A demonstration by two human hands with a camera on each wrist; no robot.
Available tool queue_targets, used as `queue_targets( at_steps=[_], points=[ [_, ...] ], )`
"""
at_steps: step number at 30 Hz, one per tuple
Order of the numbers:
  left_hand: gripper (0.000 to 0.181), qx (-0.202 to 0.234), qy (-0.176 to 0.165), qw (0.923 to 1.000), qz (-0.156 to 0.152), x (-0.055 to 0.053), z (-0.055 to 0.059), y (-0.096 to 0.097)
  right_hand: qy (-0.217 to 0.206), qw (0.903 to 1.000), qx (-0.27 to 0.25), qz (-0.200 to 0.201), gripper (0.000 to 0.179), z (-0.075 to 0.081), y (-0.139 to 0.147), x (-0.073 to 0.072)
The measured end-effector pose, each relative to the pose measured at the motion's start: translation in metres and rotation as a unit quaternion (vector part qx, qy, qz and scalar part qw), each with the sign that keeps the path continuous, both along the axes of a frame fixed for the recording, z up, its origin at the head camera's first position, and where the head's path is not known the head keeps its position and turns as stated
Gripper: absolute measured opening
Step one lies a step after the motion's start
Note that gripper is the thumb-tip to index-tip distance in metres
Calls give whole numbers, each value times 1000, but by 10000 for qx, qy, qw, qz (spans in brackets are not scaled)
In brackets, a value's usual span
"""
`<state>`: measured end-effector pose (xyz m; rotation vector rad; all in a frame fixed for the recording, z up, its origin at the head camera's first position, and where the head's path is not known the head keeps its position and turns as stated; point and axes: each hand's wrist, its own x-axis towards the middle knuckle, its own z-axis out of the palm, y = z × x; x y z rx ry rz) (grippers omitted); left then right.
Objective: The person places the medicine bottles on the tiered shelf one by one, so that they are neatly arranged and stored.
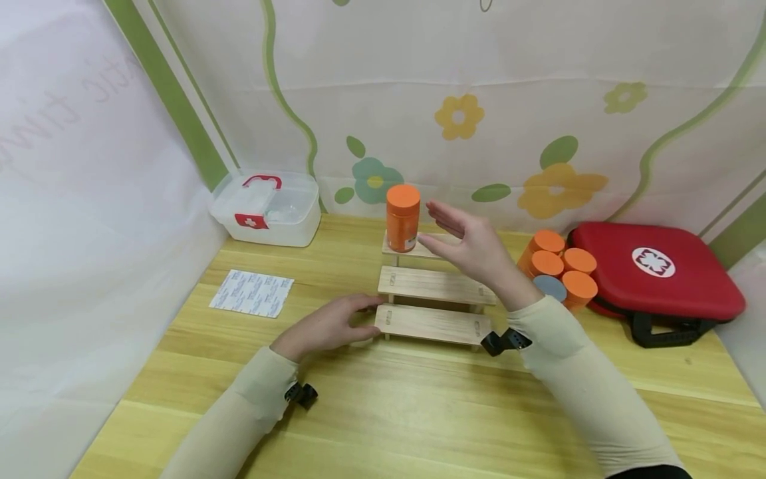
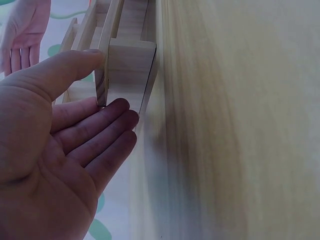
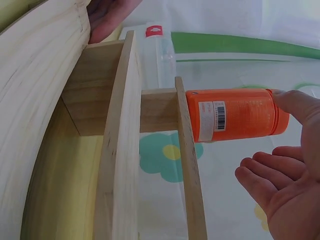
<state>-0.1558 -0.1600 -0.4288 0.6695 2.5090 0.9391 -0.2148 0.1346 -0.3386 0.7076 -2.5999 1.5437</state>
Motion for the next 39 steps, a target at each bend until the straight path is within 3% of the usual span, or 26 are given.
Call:
queue_targets(
  at_steps=[16, 30, 36, 39],
  points=[
    [64, -76, 97, 9999, -27, 1, 0, 0, 816, 9956, 438, -147, 63, -1, 28, 21],
    [64, 38, 68, 10000, -26, 1, -1, 1, 1538, 9844, 622, -587, 57, -7, 64, 42],
    [63, 23, 65, 10000, -14, 1, 0, 1, 2096, 9734, 534, -754, 58, -12, 77, 47],
    [63, 20, 46, 10000, 6, 1, 0, 1, 2115, 9720, 615, -819, 60, -14, 86, 50]
  ],
)
